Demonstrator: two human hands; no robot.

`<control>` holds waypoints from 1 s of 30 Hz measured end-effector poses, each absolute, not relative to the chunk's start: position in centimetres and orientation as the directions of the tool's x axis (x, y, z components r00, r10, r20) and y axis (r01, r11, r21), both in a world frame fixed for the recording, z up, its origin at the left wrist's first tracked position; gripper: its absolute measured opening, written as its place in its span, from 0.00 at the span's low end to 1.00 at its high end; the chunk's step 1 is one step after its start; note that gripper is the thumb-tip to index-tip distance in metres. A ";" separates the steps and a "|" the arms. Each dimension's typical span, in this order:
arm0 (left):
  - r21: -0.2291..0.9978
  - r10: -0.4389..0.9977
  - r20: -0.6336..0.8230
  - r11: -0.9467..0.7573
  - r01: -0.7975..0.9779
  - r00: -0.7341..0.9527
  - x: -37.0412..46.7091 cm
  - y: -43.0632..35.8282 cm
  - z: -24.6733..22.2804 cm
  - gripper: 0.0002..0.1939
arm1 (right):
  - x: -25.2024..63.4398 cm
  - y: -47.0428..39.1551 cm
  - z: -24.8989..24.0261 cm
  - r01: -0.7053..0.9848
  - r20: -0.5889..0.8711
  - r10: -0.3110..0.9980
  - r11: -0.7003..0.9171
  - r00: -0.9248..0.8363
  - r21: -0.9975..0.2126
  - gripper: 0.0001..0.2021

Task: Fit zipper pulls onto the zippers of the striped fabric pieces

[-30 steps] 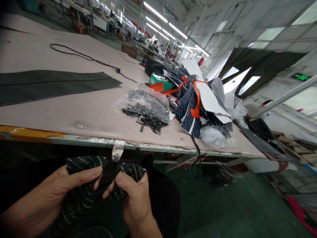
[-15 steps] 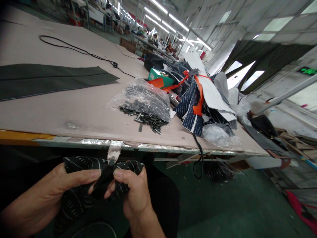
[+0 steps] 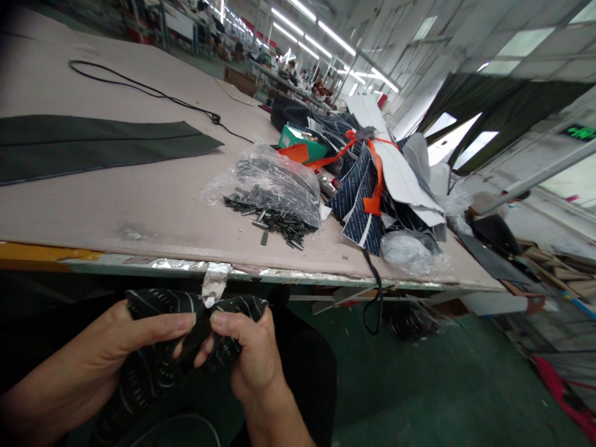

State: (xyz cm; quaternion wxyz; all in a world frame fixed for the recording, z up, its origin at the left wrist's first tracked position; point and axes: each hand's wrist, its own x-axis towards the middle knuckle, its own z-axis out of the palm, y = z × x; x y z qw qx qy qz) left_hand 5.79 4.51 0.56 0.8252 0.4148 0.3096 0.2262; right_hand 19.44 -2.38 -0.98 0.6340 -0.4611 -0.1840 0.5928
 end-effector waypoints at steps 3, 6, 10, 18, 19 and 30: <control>0.827 0.646 -0.324 0.548 -0.125 0.691 5.9 4.6 0.8 0.12 | 19.4 -2.2 -0.8 -0.594 -0.324 0.919 -0.135 0.224 -0.793 0.14; 0.836 0.650 -0.317 0.535 -0.120 0.691 5.9 4.6 0.9 0.12 | 19.4 -2.1 -0.7 -0.599 -0.317 0.921 -0.125 0.226 -0.791 0.14; 0.839 0.660 -0.328 0.532 -0.113 0.676 6.0 4.6 0.8 0.09 | 19.4 -2.1 -0.6 -0.597 -0.319 0.920 -0.127 0.227 -0.792 0.14; 0.856 0.678 -0.334 0.510 -0.091 0.654 6.2 4.7 0.8 0.10 | 19.4 -2.2 -0.9 -0.609 -0.253 0.942 -0.069 0.220 -0.790 0.14; 0.862 0.683 -0.338 0.501 -0.078 0.647 6.2 4.7 0.8 0.11 | 19.3 -2.3 -0.9 -0.608 -0.232 0.945 -0.047 0.230 -0.793 0.14; 0.897 0.713 -0.329 0.442 -0.032 0.619 6.3 5.4 0.8 0.14 | 19.0 -2.2 -0.7 -0.614 -0.159 0.948 0.045 0.275 -0.788 0.13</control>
